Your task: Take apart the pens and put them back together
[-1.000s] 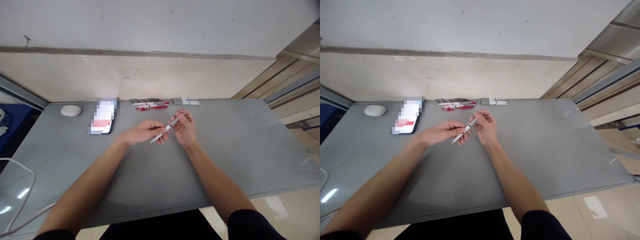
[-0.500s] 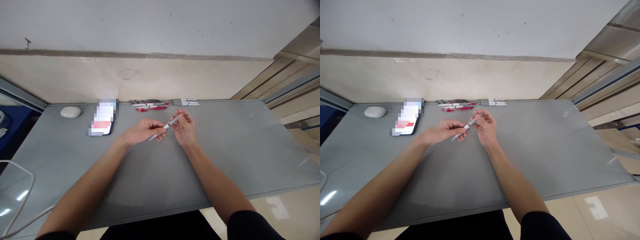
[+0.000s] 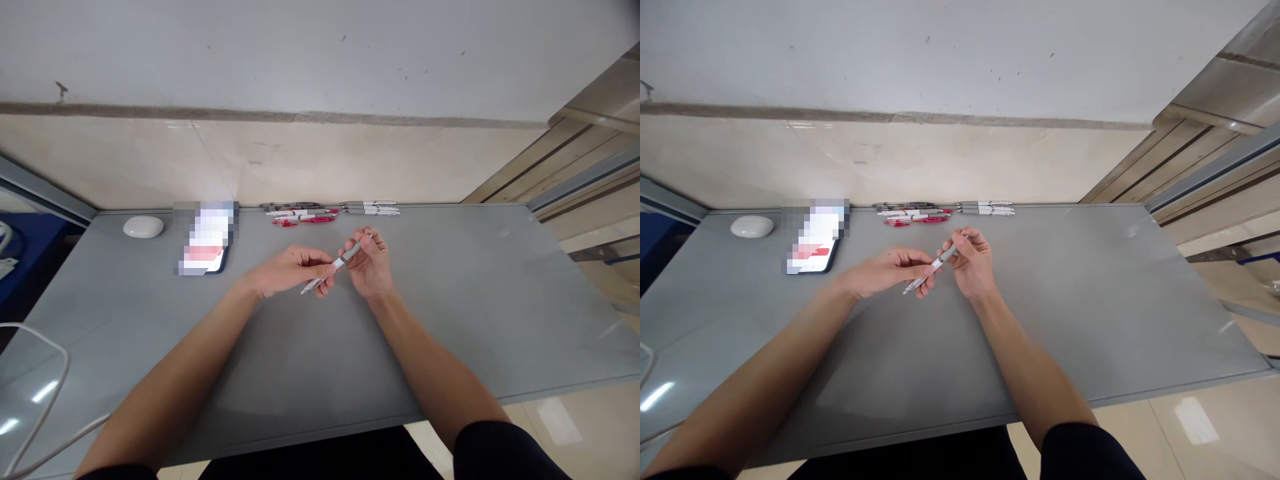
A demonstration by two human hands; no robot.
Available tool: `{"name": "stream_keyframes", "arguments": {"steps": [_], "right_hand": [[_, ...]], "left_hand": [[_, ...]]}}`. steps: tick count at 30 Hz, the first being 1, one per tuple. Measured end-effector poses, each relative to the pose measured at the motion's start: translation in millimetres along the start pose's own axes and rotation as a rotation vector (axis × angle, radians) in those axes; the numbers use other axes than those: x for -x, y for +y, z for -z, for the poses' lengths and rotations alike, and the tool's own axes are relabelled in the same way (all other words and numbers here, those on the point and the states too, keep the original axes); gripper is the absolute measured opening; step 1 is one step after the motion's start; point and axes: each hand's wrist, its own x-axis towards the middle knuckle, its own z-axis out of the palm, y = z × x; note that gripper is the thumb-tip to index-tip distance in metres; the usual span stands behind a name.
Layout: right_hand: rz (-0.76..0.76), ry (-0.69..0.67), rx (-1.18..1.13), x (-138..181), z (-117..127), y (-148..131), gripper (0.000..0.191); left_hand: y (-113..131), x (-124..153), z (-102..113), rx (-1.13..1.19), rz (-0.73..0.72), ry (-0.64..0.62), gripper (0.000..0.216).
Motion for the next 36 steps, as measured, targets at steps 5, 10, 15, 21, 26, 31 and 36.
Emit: {"name": "stream_keyframes", "arguments": {"steps": [5, 10, 15, 21, 26, 31, 36], "right_hand": [[0.036, 0.08, 0.053, -1.7, -0.9, 0.8, 0.017], [0.039, 0.069, 0.079, -2.3, -0.4, 0.8, 0.017], [0.038, -0.006, 0.094, -0.9, 1.8, -0.9, 0.02], [0.029, -0.028, 0.047, 0.8, 0.6, -2.0, 0.017], [0.047, 0.018, 0.062, -0.7, -0.4, -0.4, 0.017], [0.06, 0.076, 0.09, -1.7, -0.9, 0.9, 0.016], [0.029, -0.005, 0.086, -0.1, 1.1, -0.9, 0.015]], "left_hand": [[-4.8, -3.5, -0.1, -0.161, -0.085, 0.159, 0.026], [-9.5, -5.4, 3.2, -0.208, -0.117, 0.188, 0.029], [-8.7, -2.9, 7.1, -0.128, -0.095, 0.093, 0.034], [-2.7, 0.2, 4.5, -0.06, -0.014, 0.018, 0.038], [-5.3, -2.6, 2.1, -0.156, -0.089, 0.097, 0.032], [-10.0, -6.8, 0.1, -0.232, -0.153, 0.232, 0.025], [-7.7, -4.6, 2.8, -0.163, -0.106, 0.124, 0.032]]}}
